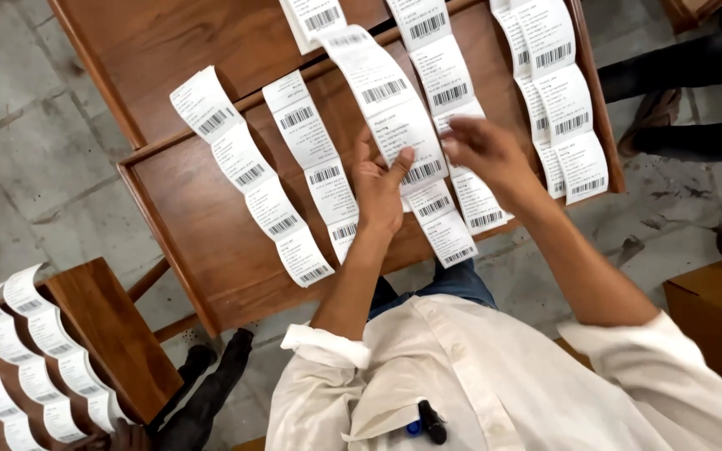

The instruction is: The person unfolds long printed receipt strips and lays them flat in rows across a wooden tray, arranging the receipts one by one until the board is filled with parallel columns of paper.

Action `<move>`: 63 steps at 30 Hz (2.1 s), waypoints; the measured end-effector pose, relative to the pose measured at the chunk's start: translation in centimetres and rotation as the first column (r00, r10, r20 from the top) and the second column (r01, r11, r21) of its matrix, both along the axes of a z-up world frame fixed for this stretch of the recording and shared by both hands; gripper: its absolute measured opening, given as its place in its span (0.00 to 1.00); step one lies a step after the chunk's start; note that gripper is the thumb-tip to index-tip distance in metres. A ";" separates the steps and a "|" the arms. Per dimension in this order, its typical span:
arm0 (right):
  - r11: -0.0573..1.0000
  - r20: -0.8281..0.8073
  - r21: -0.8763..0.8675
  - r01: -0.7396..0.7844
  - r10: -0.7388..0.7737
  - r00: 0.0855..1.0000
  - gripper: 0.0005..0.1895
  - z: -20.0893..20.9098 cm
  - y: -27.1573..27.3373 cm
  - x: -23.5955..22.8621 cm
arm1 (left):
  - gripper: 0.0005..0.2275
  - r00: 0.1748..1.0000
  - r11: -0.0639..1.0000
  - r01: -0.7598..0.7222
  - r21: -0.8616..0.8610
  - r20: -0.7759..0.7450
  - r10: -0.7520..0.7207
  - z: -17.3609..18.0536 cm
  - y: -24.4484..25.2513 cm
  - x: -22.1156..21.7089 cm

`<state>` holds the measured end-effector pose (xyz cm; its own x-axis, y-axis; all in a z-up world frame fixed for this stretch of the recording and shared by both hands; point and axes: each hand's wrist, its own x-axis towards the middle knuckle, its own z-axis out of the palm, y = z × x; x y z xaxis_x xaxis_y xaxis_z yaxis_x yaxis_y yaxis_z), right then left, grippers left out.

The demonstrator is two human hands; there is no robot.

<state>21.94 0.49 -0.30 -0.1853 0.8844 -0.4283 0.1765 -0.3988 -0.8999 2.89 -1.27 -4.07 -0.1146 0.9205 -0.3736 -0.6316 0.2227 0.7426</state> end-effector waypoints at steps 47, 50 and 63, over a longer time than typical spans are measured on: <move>0.914 0.279 0.381 0.137 -0.255 0.926 0.04 -0.2 -6.9 1.4 | 0.02 -0.188 0.582 0.781 -0.224 -0.974 -0.123 7.2 7.7 -5.8; 0.921 0.224 0.330 0.209 -0.291 0.930 0.05 1.0 -3.8 3.0 | 0.04 -0.134 0.593 0.779 -0.203 -0.978 -0.159 7.6 7.4 -7.9; 0.920 0.132 0.229 0.317 -0.352 0.927 0.10 -16.8 25.0 0.1 | 0.06 -0.075 0.668 0.731 -0.140 -0.989 -0.125 8.5 1.0 -8.1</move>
<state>22.00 25.53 -17.10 0.1949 0.9523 -0.2349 0.2187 -0.2756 -0.9361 -5.26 -0.28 4.45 0.4278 0.9033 -0.0311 0.7139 -0.3167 0.6245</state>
